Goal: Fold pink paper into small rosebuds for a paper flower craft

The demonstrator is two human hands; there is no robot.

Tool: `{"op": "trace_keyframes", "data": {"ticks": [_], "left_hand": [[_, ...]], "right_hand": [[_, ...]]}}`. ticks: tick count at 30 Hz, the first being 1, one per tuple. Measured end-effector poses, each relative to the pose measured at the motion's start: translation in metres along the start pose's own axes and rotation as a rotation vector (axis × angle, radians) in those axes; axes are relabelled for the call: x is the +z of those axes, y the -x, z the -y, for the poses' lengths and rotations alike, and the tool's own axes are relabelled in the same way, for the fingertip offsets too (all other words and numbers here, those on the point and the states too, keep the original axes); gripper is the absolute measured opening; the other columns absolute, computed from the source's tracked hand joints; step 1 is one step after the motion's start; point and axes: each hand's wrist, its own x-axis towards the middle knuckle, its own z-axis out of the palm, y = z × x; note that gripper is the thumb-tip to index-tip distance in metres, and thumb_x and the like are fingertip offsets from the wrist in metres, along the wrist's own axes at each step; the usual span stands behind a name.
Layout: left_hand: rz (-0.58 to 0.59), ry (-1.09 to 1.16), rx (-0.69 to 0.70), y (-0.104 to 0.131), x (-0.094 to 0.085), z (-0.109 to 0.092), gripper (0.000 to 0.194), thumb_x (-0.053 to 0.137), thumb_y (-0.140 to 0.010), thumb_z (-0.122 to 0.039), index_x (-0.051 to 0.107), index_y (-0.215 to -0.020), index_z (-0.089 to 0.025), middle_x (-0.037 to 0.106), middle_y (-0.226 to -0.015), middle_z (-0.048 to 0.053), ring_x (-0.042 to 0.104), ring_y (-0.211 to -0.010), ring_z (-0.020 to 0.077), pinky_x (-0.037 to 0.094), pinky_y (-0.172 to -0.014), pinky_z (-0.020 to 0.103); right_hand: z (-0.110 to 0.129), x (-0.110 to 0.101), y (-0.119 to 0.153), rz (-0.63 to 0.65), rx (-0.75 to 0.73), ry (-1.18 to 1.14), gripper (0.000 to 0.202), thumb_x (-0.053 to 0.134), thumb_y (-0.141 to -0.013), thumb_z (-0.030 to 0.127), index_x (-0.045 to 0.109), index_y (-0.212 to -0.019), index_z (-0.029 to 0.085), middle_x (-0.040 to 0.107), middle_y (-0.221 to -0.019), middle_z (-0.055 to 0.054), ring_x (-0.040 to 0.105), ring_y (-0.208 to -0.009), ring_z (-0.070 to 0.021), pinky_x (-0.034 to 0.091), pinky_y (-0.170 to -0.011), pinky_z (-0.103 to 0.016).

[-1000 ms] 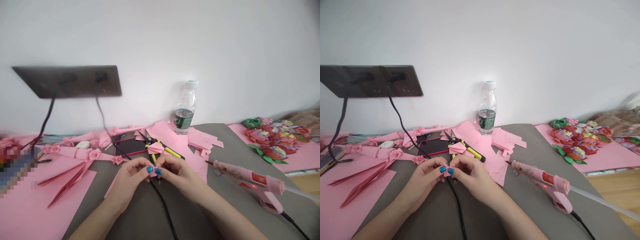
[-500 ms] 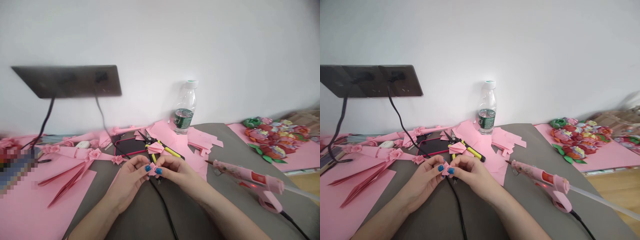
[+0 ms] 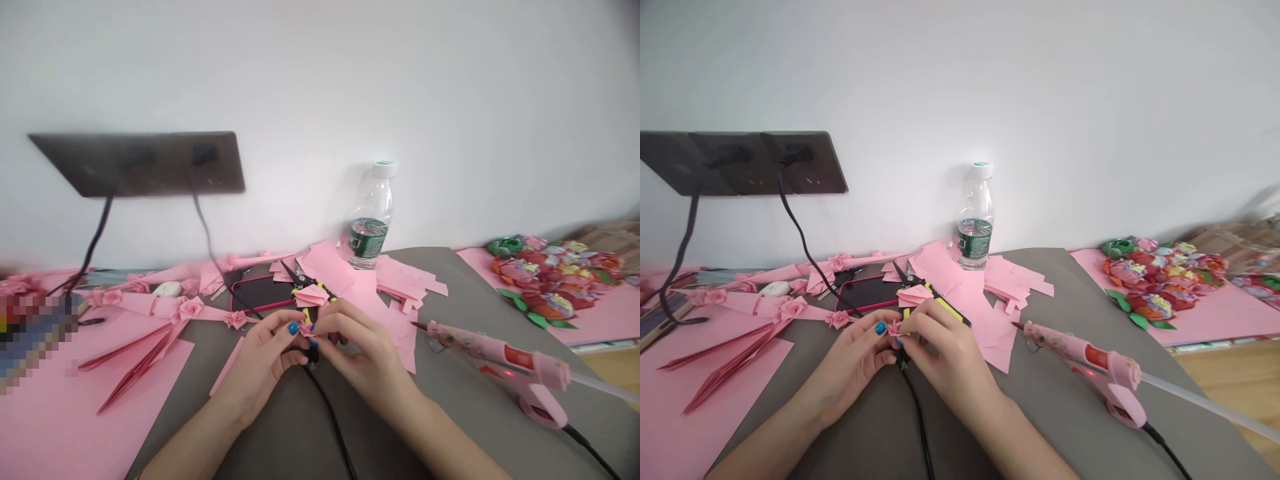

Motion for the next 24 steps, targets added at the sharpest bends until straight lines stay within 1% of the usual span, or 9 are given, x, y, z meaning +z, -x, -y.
{"op": "trace_keyframes", "data": {"ticks": [2, 5, 7, 9, 13, 18, 24], "left_hand": [[0.009, -0.02, 0.023, 0.0, -0.0002, 0.0001, 0.027, 0.088, -0.07, -0.031, 0.078, -0.09, -0.016, 0.07, -0.08, 0.002, 0.063, -0.07, 0.0104, 0.057, -0.062, 0.019], [0.008, -0.017, 0.045, -0.0008, -0.0019, 0.0008, 0.027, 0.087, -0.071, -0.027, 0.08, -0.096, -0.017, 0.074, -0.089, 0.004, 0.066, -0.079, 0.0117, 0.058, -0.07, 0.019], [0.006, 0.001, 0.05, -0.0015, -0.0035, 0.0013, 0.028, 0.088, -0.071, -0.026, 0.081, -0.097, -0.018, 0.076, -0.09, 0.005, 0.067, -0.082, 0.012, 0.058, -0.074, 0.018], [0.006, 0.014, 0.047, -0.0017, -0.0047, 0.0016, 0.028, 0.088, -0.07, -0.026, 0.081, -0.096, -0.019, 0.077, -0.09, 0.004, 0.068, -0.08, 0.011, 0.057, -0.073, 0.017], [0.015, 0.009, 0.022, -0.0001, -0.0047, 0.0014, 0.029, 0.089, -0.069, -0.026, 0.081, -0.096, -0.018, 0.077, -0.089, 0.003, 0.068, -0.075, 0.0101, 0.058, -0.07, 0.017], [0.028, 0.012, 0.023, 0.0004, -0.0037, -0.0002, 0.029, 0.089, -0.07, -0.027, 0.082, -0.096, -0.017, 0.078, -0.087, 0.004, 0.067, -0.074, 0.0097, 0.058, -0.071, 0.017], [0.033, 0.0, 0.009, -0.0005, -0.0044, 0.0, 0.03, 0.09, -0.067, -0.028, 0.083, -0.093, -0.017, 0.078, -0.081, 0.004, 0.067, -0.069, 0.0089, 0.057, -0.065, 0.015]], "right_hand": [[0.0012, 0.0, 0.0006, 0.004, -0.081, 0.054, 0.016, 0.056, -0.093, 0.01, 0.063, -0.085, 0.021, 0.058, -0.085, -0.004, 0.059, -0.076, -0.0158, 0.049, -0.064, -0.027], [0.0013, 0.0002, 0.0007, 0.011, -0.081, 0.049, 0.015, 0.06, -0.091, 0.008, 0.063, -0.086, 0.022, 0.06, -0.087, -0.005, 0.061, -0.081, -0.017, 0.051, -0.068, -0.028], [0.0013, 0.0002, 0.0003, 0.011, -0.069, 0.004, 0.013, 0.065, -0.089, 0.009, 0.062, -0.088, 0.022, 0.062, -0.088, -0.004, 0.062, -0.082, -0.0173, 0.052, -0.07, -0.028], [0.002, 0.0001, -0.0004, -0.008, -0.033, -0.036, 0.012, 0.066, -0.088, 0.011, 0.062, -0.089, 0.022, 0.065, -0.085, -0.003, 0.061, -0.079, -0.0166, 0.051, -0.069, -0.028], [0.0031, -0.0003, -0.0023, -0.054, 0.057, -0.055, 0.01, 0.063, -0.089, 0.011, 0.063, -0.087, 0.021, 0.066, -0.079, -0.002, 0.058, -0.069, -0.0143, 0.048, -0.061, -0.025], [0.0013, -0.0017, -0.0035, -0.073, 0.026, -0.052, 0.013, 0.064, -0.087, 0.009, 0.065, -0.082, 0.02, 0.063, -0.076, -0.002, 0.057, -0.068, -0.0149, 0.047, -0.058, -0.025], [-0.0008, -0.0032, -0.0035, -0.054, 0.013, -0.099, 0.013, 0.069, -0.085, 0.008, 0.068, -0.082, 0.021, 0.062, -0.078, -0.002, 0.056, -0.07, -0.0149, 0.047, -0.058, -0.025]]}}
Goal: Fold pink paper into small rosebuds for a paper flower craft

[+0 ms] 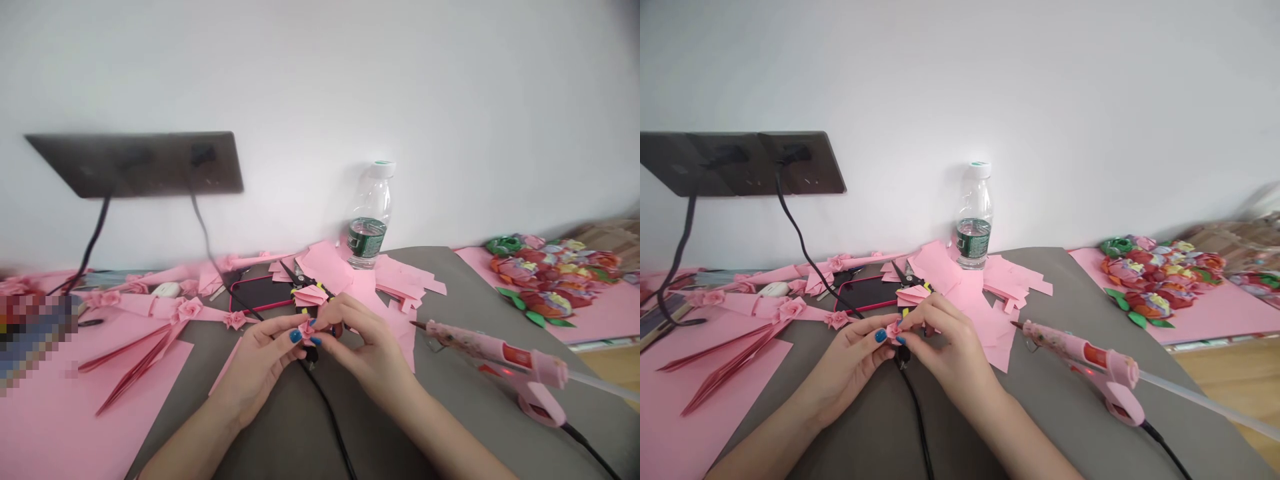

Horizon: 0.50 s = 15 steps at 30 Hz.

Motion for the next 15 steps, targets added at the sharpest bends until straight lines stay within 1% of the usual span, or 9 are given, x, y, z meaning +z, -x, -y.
{"op": "trace_keyframes", "data": {"ticks": [4, 6, 10, 15], "left_hand": [[0.001, 0.0, -0.016, 0.0011, 0.0002, 0.0006, 0.028, 0.091, -0.066, -0.027, 0.083, -0.091, -0.015, 0.078, -0.081, 0.005, 0.067, -0.069, 0.0091, 0.057, -0.066, 0.015], [0.01, 0.003, -0.019, 0.002, 0.0002, 0.0007, 0.027, 0.09, -0.067, -0.027, 0.083, -0.09, -0.015, 0.078, -0.079, 0.005, 0.067, -0.069, 0.0092, 0.057, -0.064, 0.015], [0.038, 0.009, -0.012, 0.0023, 0.0003, 0.0012, 0.028, 0.088, -0.07, -0.03, 0.082, -0.092, -0.015, 0.073, -0.067, 0.002, 0.064, -0.062, 0.0083, 0.055, -0.058, 0.014], [0.026, -0.018, -0.018, -0.0001, 0.002, 0.0019, 0.028, 0.088, -0.07, -0.033, 0.082, -0.093, -0.017, 0.07, -0.063, 0.0, 0.061, -0.055, 0.0066, 0.055, -0.055, 0.015]], "right_hand": [[0.0002, -0.0003, 0.0003, 0.002, -0.036, 0.02, 0.015, 0.069, -0.086, 0.008, 0.065, -0.078, 0.02, 0.059, -0.076, -0.002, 0.054, -0.068, -0.0146, 0.045, -0.057, -0.025], [0.0009, -0.0009, 0.0004, 0.007, -0.074, 0.04, 0.015, 0.068, -0.086, 0.006, 0.065, -0.08, 0.019, 0.058, -0.078, -0.002, 0.056, -0.07, -0.0148, 0.046, -0.058, -0.025], [0.0013, -0.0027, 0.0009, 0.059, -0.147, 0.083, 0.014, 0.064, -0.09, 0.006, 0.067, -0.086, 0.019, 0.058, -0.083, -0.005, 0.059, -0.075, -0.016, 0.049, -0.063, -0.027], [-0.0005, -0.0044, 0.0017, 0.112, -0.17, 0.193, 0.015, 0.061, -0.091, 0.007, 0.067, -0.085, 0.019, 0.059, -0.083, -0.006, 0.058, -0.076, -0.0172, 0.049, -0.064, -0.029]]}}
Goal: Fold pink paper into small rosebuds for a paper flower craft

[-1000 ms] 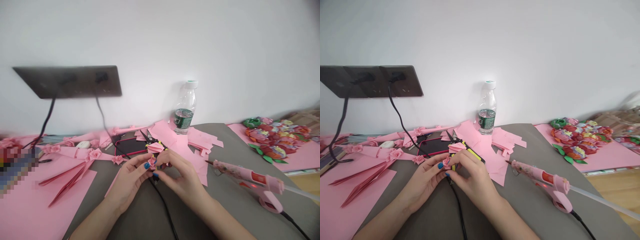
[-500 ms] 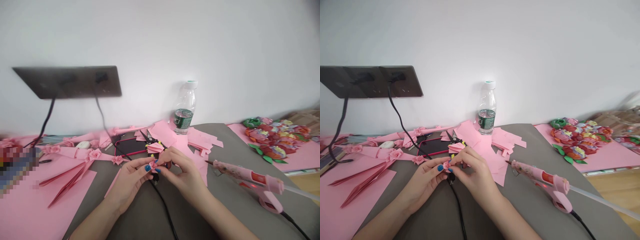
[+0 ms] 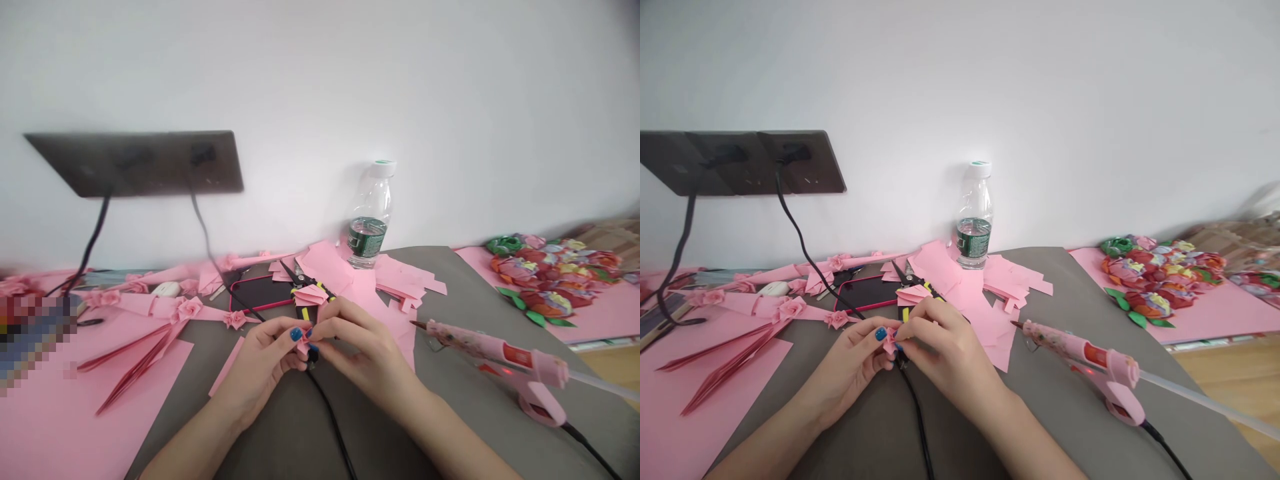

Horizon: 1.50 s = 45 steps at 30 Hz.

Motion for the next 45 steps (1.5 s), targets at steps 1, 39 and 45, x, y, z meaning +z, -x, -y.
{"op": "trace_keyframes", "data": {"ticks": [1, 39, 45], "left_hand": [[-0.001, -0.009, -0.006, -0.0003, 0.0004, 0.0001, 0.028, 0.087, -0.07, -0.034, 0.082, -0.093, -0.017, 0.069, -0.062, 0.0, 0.061, -0.053, 0.0064, 0.056, -0.055, 0.016], [-0.07, -0.234, 0.159, 0.001, -0.0039, 0.0036, 0.021, 0.084, -0.075, -0.029, 0.083, -0.094, -0.022, 0.08, -0.095, 0.007, 0.069, -0.08, 0.0153, 0.058, -0.067, 0.02], [-0.054, -0.235, 0.119, -0.0002, -0.0037, 0.0022, 0.028, 0.085, -0.073, -0.035, 0.083, -0.097, -0.02, 0.076, -0.074, 0.005, 0.066, -0.064, 0.0119, 0.057, -0.062, 0.02]], "right_hand": [[-0.0002, -0.0001, 0.0001, 0.005, -0.006, 0.018, 0.014, 0.061, -0.091, 0.007, 0.067, -0.084, 0.019, 0.06, -0.082, -0.006, 0.058, -0.076, -0.0173, 0.049, -0.064, -0.029], [0.0041, 0.0053, -0.0016, -0.041, 0.188, -0.041, 0.018, 0.059, -0.087, 0.004, 0.06, -0.079, 0.02, 0.059, -0.079, -0.002, 0.055, -0.068, -0.014, 0.046, -0.057, -0.024], [0.0048, 0.0024, -0.0001, 0.048, 0.142, -0.051, 0.017, 0.057, -0.092, 0.008, 0.061, -0.081, 0.02, 0.059, -0.082, -0.004, 0.057, -0.076, -0.0174, 0.048, -0.066, -0.028]]}}
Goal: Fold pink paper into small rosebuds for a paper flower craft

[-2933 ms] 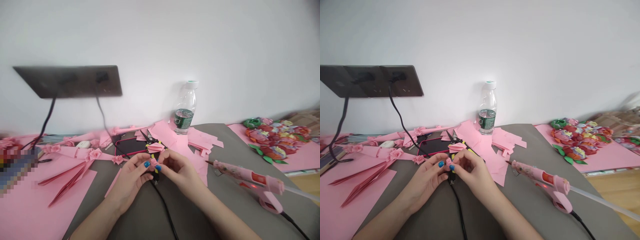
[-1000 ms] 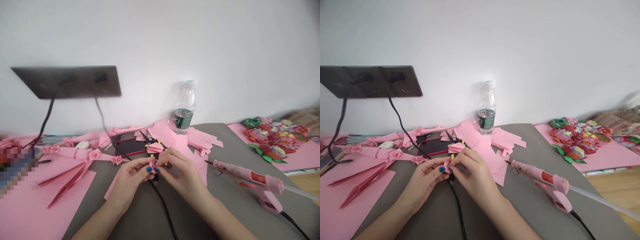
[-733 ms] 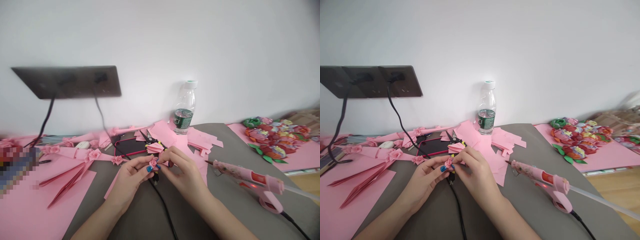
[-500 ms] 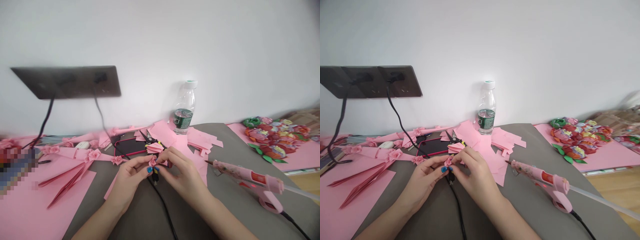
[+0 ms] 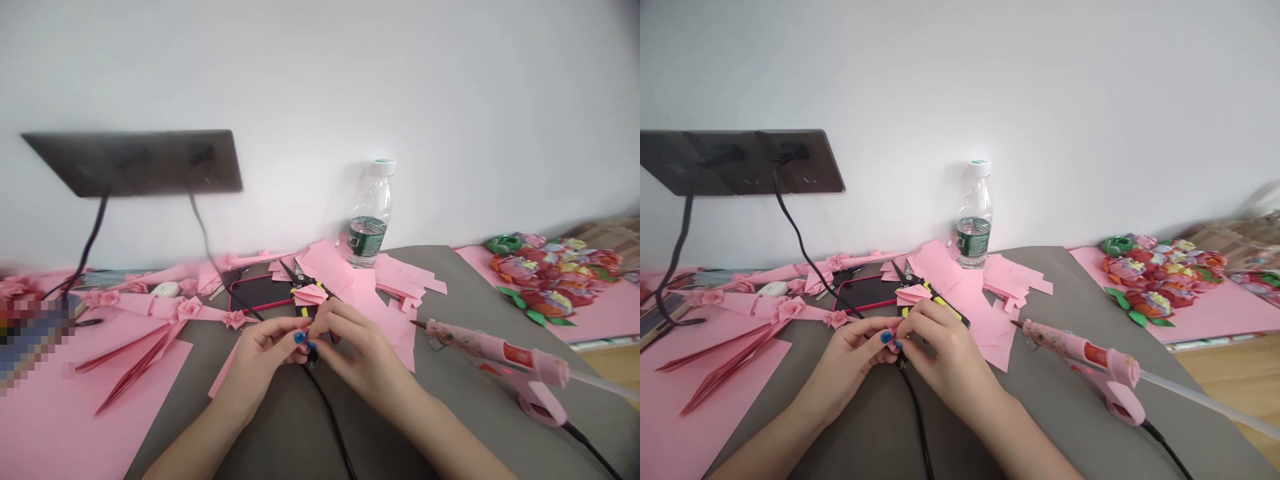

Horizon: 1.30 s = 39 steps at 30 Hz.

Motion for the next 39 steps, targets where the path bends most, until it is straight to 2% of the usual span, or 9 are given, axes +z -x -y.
{"op": "trace_keyframes", "data": {"ticks": [7, 12, 15, 17, 20, 27, 32, 36, 39], "left_hand": [[0.023, -0.025, -0.023, 0.0026, 0.0013, -0.003, 0.032, 0.084, -0.072, -0.039, 0.083, -0.096, -0.018, 0.072, -0.069, 0.004, 0.063, -0.06, 0.0119, 0.056, -0.059, 0.022], [-0.017, 0.047, 0.014, 0.003, 0.003, -0.004, 0.038, 0.086, -0.071, -0.032, 0.079, -0.107, -0.024, 0.076, -0.088, 0.005, 0.069, -0.071, 0.0146, 0.059, -0.066, 0.025], [-0.006, 0.006, 0.046, 0.0017, 0.0017, -0.0028, 0.031, 0.085, -0.073, -0.029, 0.081, -0.102, -0.022, 0.078, -0.091, 0.008, 0.069, -0.075, 0.0162, 0.059, -0.069, 0.025], [0.001, -0.025, 0.049, 0.0008, 0.0001, -0.0017, 0.027, 0.084, -0.074, -0.031, 0.082, -0.098, -0.02, 0.078, -0.087, 0.008, 0.068, -0.072, 0.0158, 0.058, -0.067, 0.025], [0.005, -0.062, 0.052, 0.0001, -0.0014, -0.001, 0.027, 0.082, -0.076, -0.034, 0.083, -0.099, -0.02, 0.076, -0.082, 0.006, 0.066, -0.066, 0.0145, 0.058, -0.064, 0.026], [0.074, -0.21, 0.11, 0.0031, -0.0005, -0.0043, 0.027, 0.074, -0.083, -0.038, 0.082, -0.101, -0.02, 0.062, -0.073, 0.002, 0.062, -0.063, 0.013, 0.056, -0.061, 0.025], [0.029, -0.097, 0.091, 0.0029, 0.0013, -0.0033, 0.035, 0.075, -0.081, -0.042, 0.078, -0.107, -0.017, 0.069, -0.076, 0.004, 0.065, -0.064, 0.015, 0.057, -0.061, 0.026], [-0.008, -0.092, 0.142, 0.0028, 0.0013, -0.0023, 0.024, 0.075, -0.083, -0.039, 0.077, -0.095, -0.019, 0.07, -0.072, 0.003, 0.066, -0.065, 0.0145, 0.057, -0.063, 0.024], [-0.002, -0.152, 0.19, 0.0033, 0.0007, -0.003, 0.02, 0.075, -0.083, -0.036, 0.08, -0.092, -0.019, 0.073, -0.081, 0.005, 0.066, -0.069, 0.0151, 0.058, -0.065, 0.024]], "right_hand": [[0.0011, -0.0005, -0.0008, 0.047, -0.003, -0.03, 0.018, 0.056, -0.091, 0.006, 0.06, -0.08, 0.02, 0.058, -0.082, -0.004, 0.056, -0.076, -0.0171, 0.047, -0.065, -0.027], [0.0004, 0.0001, -0.003, -0.058, 0.168, -0.146, 0.016, 0.056, -0.089, 0.009, 0.06, -0.076, 0.02, 0.057, -0.075, -0.001, 0.051, -0.065, -0.014, 0.043, -0.057, -0.024], [0.0, 0.0002, -0.0036, -0.079, 0.256, -0.211, 0.012, 0.057, -0.089, 0.015, 0.06, -0.078, 0.019, 0.06, -0.074, -0.001, 0.051, -0.064, -0.0141, 0.043, -0.058, -0.025], [0.0002, 0.0004, -0.0035, -0.071, 0.252, -0.218, 0.013, 0.058, -0.089, 0.016, 0.06, -0.077, 0.019, 0.059, -0.074, -0.001, 0.051, -0.065, -0.0144, 0.043, -0.058, -0.025], [0.0009, 0.0001, -0.0028, -0.045, 0.171, -0.175, 0.016, 0.057, -0.09, 0.013, 0.06, -0.075, 0.02, 0.058, -0.075, -0.002, 0.052, -0.067, -0.0149, 0.042, -0.058, -0.025], [0.0012, -0.0035, -0.002, 0.038, 0.037, -0.121, 0.019, 0.054, -0.093, 0.01, 0.059, -0.079, 0.02, 0.059, -0.08, -0.004, 0.056, -0.074, -0.0166, 0.046, -0.063, -0.027], [0.0016, -0.0014, -0.0032, -0.045, 0.159, -0.152, 0.018, 0.055, -0.09, 0.012, 0.058, -0.075, 0.02, 0.057, -0.075, -0.002, 0.052, -0.066, -0.0143, 0.042, -0.057, -0.025], [0.0021, 0.0003, -0.0037, -0.081, 0.215, -0.184, 0.014, 0.055, -0.087, 0.012, 0.06, -0.076, 0.02, 0.06, -0.075, -0.002, 0.052, -0.066, -0.0143, 0.043, -0.059, -0.026], [0.0032, 0.0008, -0.0035, -0.094, 0.271, -0.208, 0.012, 0.056, -0.087, 0.015, 0.059, -0.076, 0.02, 0.059, -0.073, -0.001, 0.052, -0.064, -0.0145, 0.043, -0.059, -0.026]]}}
